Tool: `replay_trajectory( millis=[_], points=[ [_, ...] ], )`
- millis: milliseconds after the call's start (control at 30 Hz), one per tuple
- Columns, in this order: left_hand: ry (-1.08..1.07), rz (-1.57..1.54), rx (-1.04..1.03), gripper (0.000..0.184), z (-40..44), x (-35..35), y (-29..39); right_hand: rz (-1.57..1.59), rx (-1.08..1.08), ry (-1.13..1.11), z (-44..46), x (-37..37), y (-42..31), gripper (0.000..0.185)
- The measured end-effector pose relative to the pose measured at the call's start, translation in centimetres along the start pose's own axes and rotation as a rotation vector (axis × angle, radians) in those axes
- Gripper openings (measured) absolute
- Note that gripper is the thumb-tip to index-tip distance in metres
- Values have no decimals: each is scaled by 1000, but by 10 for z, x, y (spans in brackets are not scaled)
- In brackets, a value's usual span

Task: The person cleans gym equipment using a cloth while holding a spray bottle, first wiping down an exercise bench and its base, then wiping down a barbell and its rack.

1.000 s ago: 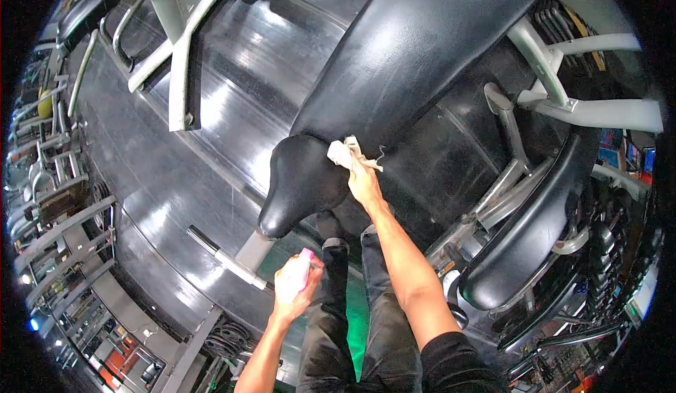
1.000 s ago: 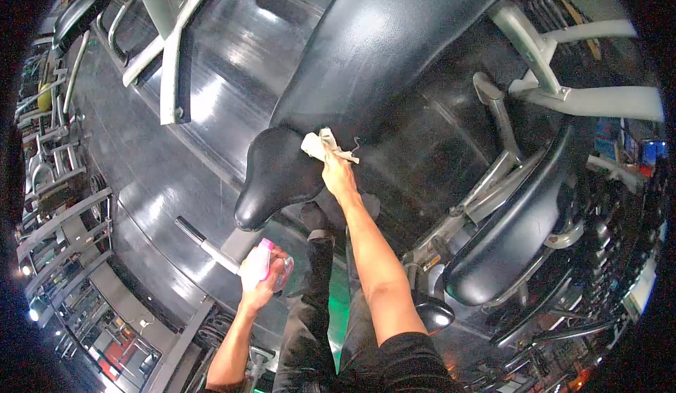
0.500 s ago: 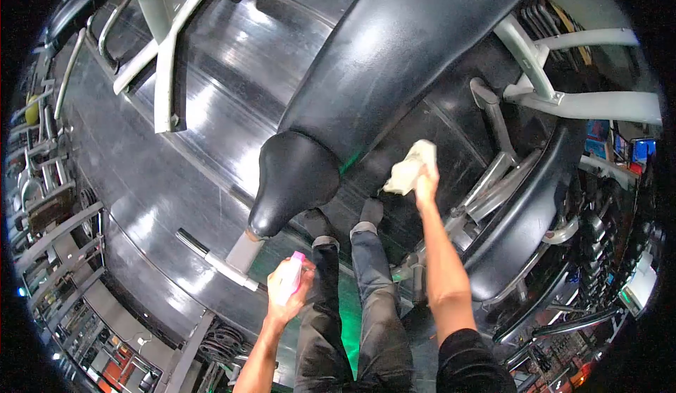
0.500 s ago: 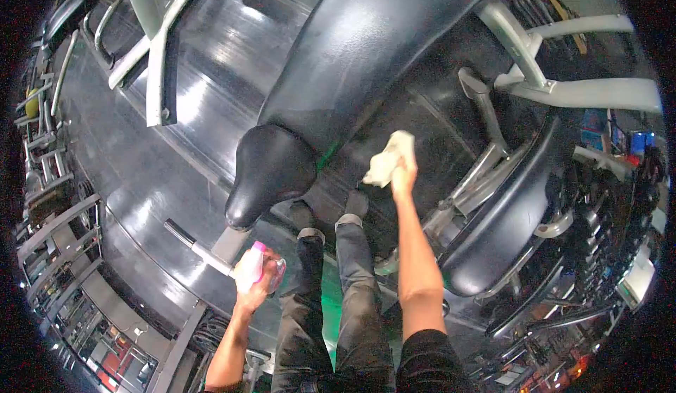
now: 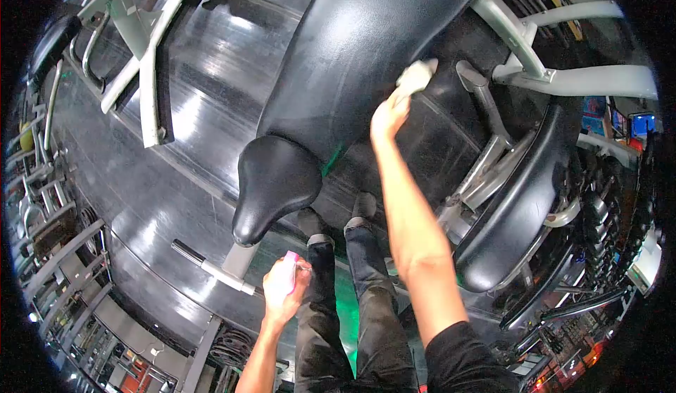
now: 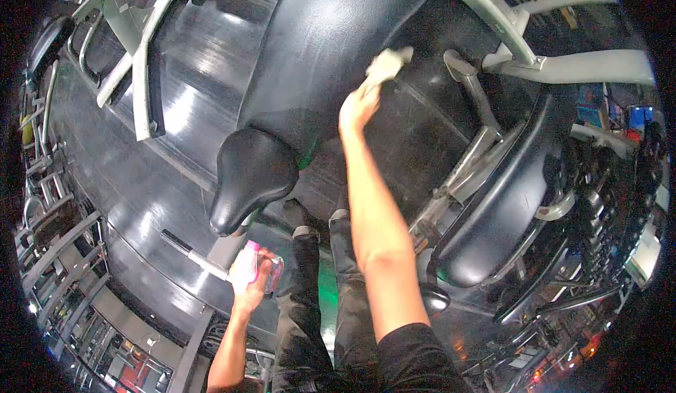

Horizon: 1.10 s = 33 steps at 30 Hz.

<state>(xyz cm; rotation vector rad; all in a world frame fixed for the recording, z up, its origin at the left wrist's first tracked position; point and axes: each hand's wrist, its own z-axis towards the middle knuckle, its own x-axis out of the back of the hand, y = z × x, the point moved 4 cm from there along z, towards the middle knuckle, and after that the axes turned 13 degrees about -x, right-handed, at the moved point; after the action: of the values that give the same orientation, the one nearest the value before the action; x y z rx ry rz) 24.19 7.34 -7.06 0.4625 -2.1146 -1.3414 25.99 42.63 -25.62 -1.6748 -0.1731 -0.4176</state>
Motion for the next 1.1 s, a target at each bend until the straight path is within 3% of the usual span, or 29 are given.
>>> replay_trajectory(
  millis=[100,233,300,367,433,500,533,567,633,700,767,867,900,967,1033,1100],
  points=[
    [44,-50,55,13,-5,-2,-6,-56,-113,-179,-91,9,58,28],
    [46,-34,77,12,-4,-4,-12,-307,-47,-395,-191,31,124,38],
    [37,-13,84,12,-2,-3,-12,-250,-124,-520,-225,44,150,40],
    [29,3,90,11,-4,-4,-12,-495,-443,-807,-248,58,167,31],
    [54,-25,113,11,-5,-3,-11,-313,-727,-859,-272,68,218,33],
    [64,-28,131,11,-6,-2,-2,-7,-798,-755,-269,75,238,36],
    [67,-35,150,11,-6,-2,1,93,-638,-717,-255,79,225,40],
    [72,-41,153,11,-6,-2,1,179,-779,-596,-241,81,210,37],
    [46,125,-35,11,-4,-2,3,-88,-237,-426,-195,77,150,36],
    [47,71,44,12,-7,-4,2,-32,-258,-475,-155,65,75,33],
    [74,97,-63,13,-6,-5,7,18,38,-616,-129,33,38,31],
    [24,76,-119,21,-14,-9,-2,-171,168,-831,-134,-8,36,30],
    [30,75,-114,21,-18,-10,-4,-203,116,-878,-145,-10,48,32],
    [66,-22,-7,23,-25,-10,-11,-174,188,-933,-169,-6,65,33],
    [50,53,-42,23,-26,-8,-7,-74,176,-851,-176,-3,67,35],
    [27,141,-69,23,-31,-3,-2,-177,-5,-826,-178,-3,74,37]
  ],
)
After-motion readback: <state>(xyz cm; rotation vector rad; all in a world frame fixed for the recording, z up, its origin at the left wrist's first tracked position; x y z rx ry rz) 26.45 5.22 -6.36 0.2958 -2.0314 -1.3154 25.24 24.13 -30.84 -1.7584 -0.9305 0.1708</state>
